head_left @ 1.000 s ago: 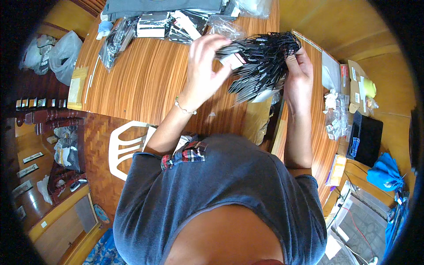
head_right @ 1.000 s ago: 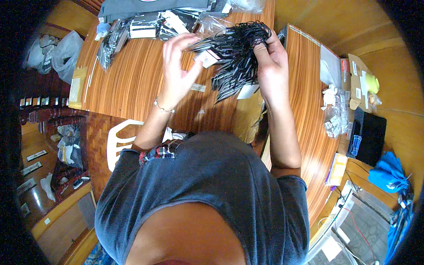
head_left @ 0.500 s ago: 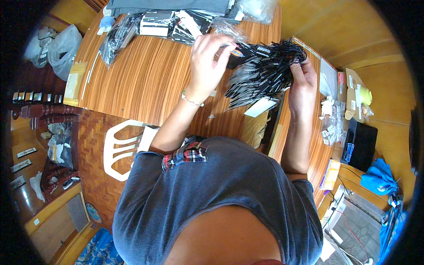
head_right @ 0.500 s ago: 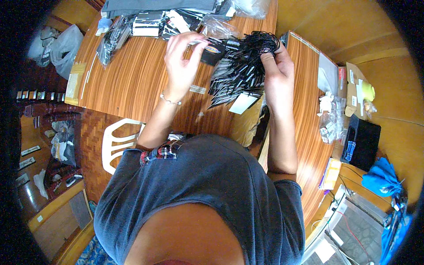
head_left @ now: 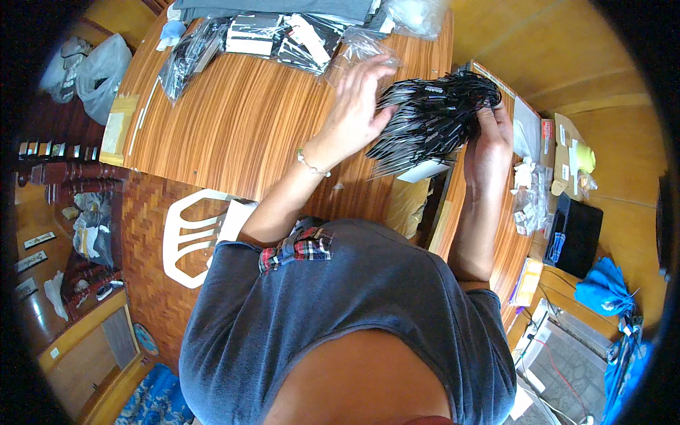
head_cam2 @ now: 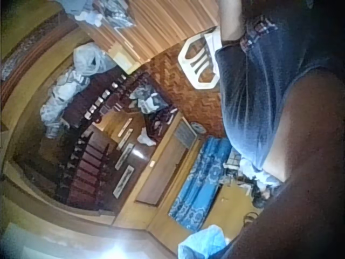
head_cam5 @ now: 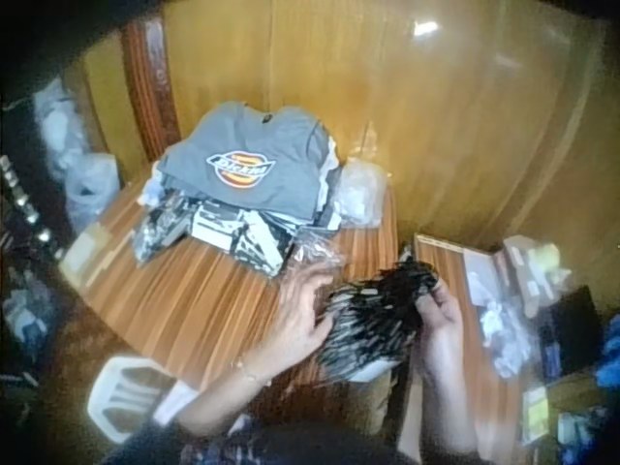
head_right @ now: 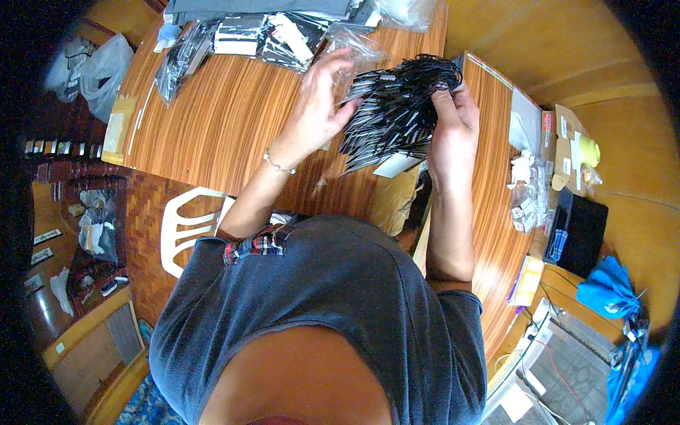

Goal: The person gathers small black rectangular items from a table and places them into clear plastic bags. They seal the bags and set them aside. The person then picks up a small white box and places it on the table.

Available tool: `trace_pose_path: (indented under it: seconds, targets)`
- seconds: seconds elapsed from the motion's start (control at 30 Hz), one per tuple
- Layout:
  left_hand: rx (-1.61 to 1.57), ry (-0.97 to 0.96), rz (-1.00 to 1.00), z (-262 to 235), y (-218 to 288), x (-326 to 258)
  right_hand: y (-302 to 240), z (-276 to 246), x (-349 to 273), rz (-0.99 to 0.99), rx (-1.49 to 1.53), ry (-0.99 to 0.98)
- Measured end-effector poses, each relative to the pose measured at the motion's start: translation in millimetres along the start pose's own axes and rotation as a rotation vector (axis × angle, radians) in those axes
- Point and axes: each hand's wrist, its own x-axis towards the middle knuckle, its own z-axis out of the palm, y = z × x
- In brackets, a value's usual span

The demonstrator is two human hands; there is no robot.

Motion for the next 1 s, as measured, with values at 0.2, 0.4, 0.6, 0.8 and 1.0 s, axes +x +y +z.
trace_pose_path:
  seconds: [0.2,0.4,0.6,0.8,1.0]
  targets:
    - [-0.414,-0.265,-0.056,20,-9,-17,-1,9,-8,0.013,0.062,0.01]
    - [-0.867,-0.139,-0.41,34,0,-17,-7,14,-14,-0.209,-0.396,-0.191]
    - [-1.208,-0.501,-0.631,19,-5,-12,-20,15,-10,-0.279,-0.561,-0.348]
    - [-1.718,-0.444,-1.45,23,3,-21,-22,27,-16,0.074,-0.115,-0.306]
    - [-2.052,-0.371,-1.441,29,18,-41,-12,10,-28,0.118,-0.097,-0.234]
